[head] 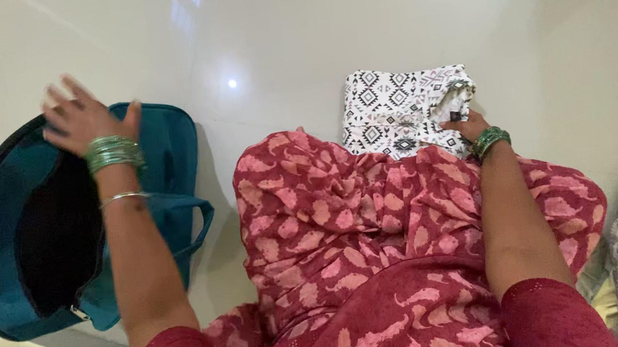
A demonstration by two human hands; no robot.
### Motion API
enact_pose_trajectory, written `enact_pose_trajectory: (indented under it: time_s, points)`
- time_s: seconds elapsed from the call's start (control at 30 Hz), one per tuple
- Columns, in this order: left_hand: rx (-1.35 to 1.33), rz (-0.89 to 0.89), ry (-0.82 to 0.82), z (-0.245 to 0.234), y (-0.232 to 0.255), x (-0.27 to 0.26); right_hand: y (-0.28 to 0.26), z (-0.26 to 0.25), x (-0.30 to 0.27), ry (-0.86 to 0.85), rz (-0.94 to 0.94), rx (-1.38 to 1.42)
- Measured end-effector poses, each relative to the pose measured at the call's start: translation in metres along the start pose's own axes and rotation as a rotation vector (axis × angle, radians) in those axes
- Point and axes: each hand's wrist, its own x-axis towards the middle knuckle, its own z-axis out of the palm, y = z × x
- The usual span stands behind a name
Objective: The person folds a patterned shirt on the floor and then places it into a blue bag.
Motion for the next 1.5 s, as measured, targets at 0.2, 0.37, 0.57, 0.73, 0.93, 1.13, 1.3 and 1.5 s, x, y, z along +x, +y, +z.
enact_pose_trajectory:
  time_s: [0.2, 0.37, 0.57, 0.73, 0.93, 1.13, 1.3, 1.5]
  points:
    - [-0.226, -0.149, -0.426, 0.047, -0.059, -0.009, -0.006, -0.002, -0.007, 0.037, 0.026, -0.021]
    - [-0.354, -0.051, -0.247, 0.078, -0.045, -0.006, -0.010, -0.002, -0.008, 0.043, -0.001, 0.017]
    - [-0.377, 0.006, -0.226, 0.036, 0.027, -0.002, -0.015, -0.005, -0.010, 0.062, -0.098, -0.032]
    - [-0.480, 0.163, -0.263, 0.018, 0.130, -0.003, -0.011, -0.018, -0.014, 0.115, -0.141, 0.057]
    - [-0.580, 0.331, -0.215, 0.024, 0.298, -0.004, -0.004, -0.049, -0.019, 0.254, -0.185, 0.066]
    - [-0.586, 0.517, -0.288, 0.010, 0.421, -0.054, -0.001, -0.091, -0.031, 0.366, -0.206, -0.093]
    - [-0.677, 0.772, -0.298, -0.032, 0.422, -0.100, 0.009, -0.128, -0.050, 0.453, -0.222, -0.083]
    - [-0.256, 0.994, -0.133, -0.049, 0.305, -0.090, 0.019, -0.173, -0.079, 0.551, -0.343, -0.040]
